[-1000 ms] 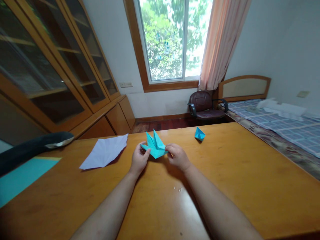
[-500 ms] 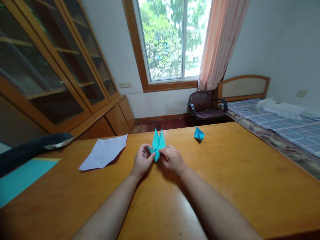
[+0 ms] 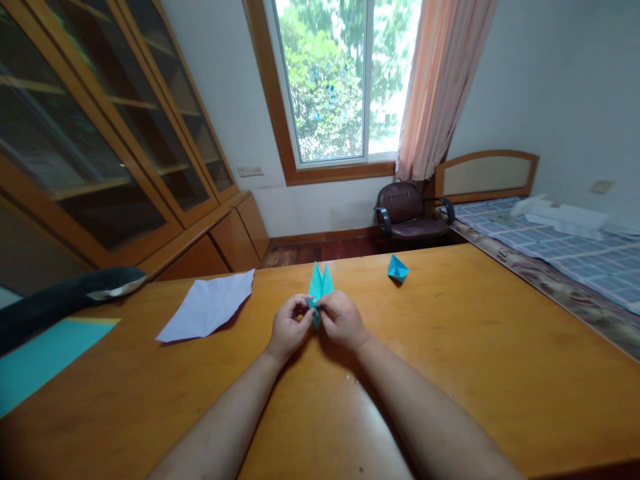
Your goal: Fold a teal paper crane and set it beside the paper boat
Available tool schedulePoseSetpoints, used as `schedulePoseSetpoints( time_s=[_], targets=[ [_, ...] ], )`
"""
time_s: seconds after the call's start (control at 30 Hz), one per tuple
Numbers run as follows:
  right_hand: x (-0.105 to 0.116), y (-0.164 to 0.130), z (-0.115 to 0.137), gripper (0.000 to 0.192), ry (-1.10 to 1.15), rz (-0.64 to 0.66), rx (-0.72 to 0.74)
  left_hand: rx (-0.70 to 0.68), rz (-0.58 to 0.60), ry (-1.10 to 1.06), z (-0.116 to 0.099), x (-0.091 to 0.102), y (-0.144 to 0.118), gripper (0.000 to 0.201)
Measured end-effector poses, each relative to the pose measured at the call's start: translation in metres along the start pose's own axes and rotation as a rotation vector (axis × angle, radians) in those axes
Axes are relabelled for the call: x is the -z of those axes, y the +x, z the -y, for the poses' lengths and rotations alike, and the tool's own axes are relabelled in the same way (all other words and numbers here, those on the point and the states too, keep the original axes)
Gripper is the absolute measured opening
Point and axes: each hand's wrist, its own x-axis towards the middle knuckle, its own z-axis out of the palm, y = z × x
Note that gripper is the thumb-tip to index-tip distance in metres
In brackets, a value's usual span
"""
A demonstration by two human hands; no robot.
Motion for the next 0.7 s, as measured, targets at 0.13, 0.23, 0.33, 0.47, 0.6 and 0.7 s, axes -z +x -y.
schedulePoseSetpoints(
  time_s=[0.13, 0.23, 0.33, 0.47, 0.6, 0.7],
  targets=[
    [-0.0032, -0.0014, -0.0026, 0.012, 0.063, -0.069, -0.078, -0.045, -0.010, 0.066, -0.0034, 0.0003, 0.0006, 0.007],
    [-0.0052, -0.0016, -0.0024, 0.012, 0.078, -0.071, -0.088, -0.044, -0.050, 0.084, -0.0015, -0.0012, -0.0004, 0.007],
    [-0.0062, -0.0012, 0.0000, 0.012, 0.081, -0.047, -0.079, -0.038, -0.060, 0.107, -0.0005, -0.0015, -0.0016, 0.005],
    [-0.0065, -0.0007, 0.0036, 0.014, 0.088, -0.013, -0.059, -0.089, -0.044, 0.181, -0.0039, 0.0001, -0.0026, 0.004],
    [-0.0066, -0.0006, 0.0042, 0.016, 0.078, -0.002, -0.054, -0.156, -0.027, 0.243, -0.0081, 0.0012, -0.0029, 0.007],
    [-0.0072, -0.0013, 0.0022, 0.015, 0.059, -0.024, -0.061, -0.178, -0.023, 0.235, -0.0103, 0.0014, -0.0023, 0.007]
  ],
)
